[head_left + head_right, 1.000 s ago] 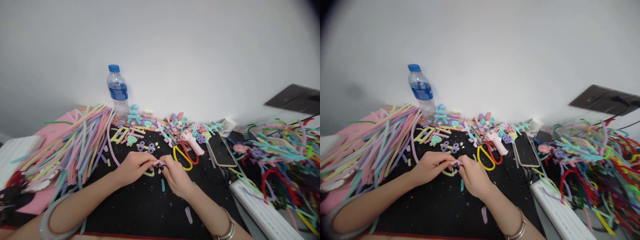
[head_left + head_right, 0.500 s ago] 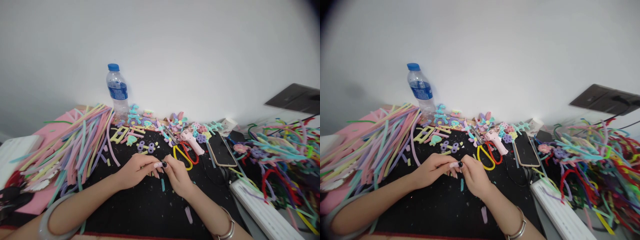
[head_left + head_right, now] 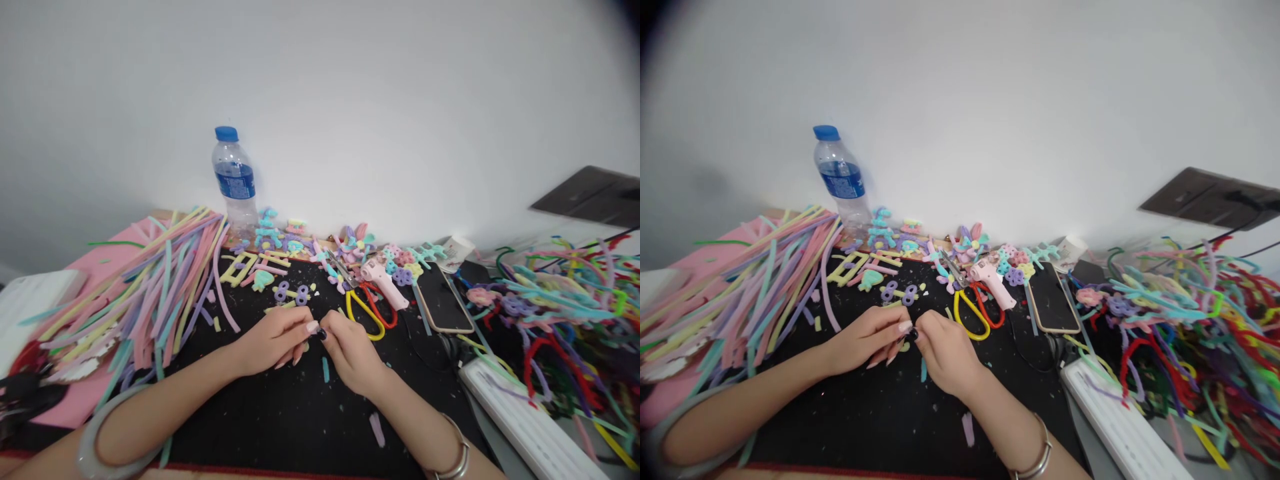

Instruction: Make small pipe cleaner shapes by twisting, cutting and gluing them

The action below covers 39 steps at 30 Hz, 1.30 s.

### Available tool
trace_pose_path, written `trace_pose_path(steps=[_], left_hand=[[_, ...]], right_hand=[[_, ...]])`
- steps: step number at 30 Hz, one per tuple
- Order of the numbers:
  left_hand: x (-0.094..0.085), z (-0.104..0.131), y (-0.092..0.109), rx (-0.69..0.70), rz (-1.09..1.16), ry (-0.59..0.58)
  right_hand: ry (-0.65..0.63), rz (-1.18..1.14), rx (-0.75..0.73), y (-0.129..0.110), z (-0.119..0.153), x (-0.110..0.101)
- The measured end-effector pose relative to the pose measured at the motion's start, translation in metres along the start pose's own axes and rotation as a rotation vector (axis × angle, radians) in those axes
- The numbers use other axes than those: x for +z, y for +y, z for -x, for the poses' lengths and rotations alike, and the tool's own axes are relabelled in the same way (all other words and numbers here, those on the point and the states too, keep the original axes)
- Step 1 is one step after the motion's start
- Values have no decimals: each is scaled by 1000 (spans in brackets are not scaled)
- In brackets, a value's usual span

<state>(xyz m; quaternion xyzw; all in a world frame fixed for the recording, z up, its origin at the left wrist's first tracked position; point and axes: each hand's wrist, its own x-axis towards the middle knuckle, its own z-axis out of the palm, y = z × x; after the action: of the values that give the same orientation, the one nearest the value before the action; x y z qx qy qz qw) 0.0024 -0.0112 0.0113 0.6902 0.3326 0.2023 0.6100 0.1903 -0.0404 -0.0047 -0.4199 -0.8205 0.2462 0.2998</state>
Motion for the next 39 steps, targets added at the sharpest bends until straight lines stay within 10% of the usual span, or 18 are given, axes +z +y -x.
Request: trace_pose_path(steps=[15, 39], left_hand=[[4, 5, -8, 284, -748, 55], [3, 2, -10, 423, -678, 237]], right_hand=[[78, -43, -29, -3, 4, 4], [207, -92, 58, -7, 2, 3]])
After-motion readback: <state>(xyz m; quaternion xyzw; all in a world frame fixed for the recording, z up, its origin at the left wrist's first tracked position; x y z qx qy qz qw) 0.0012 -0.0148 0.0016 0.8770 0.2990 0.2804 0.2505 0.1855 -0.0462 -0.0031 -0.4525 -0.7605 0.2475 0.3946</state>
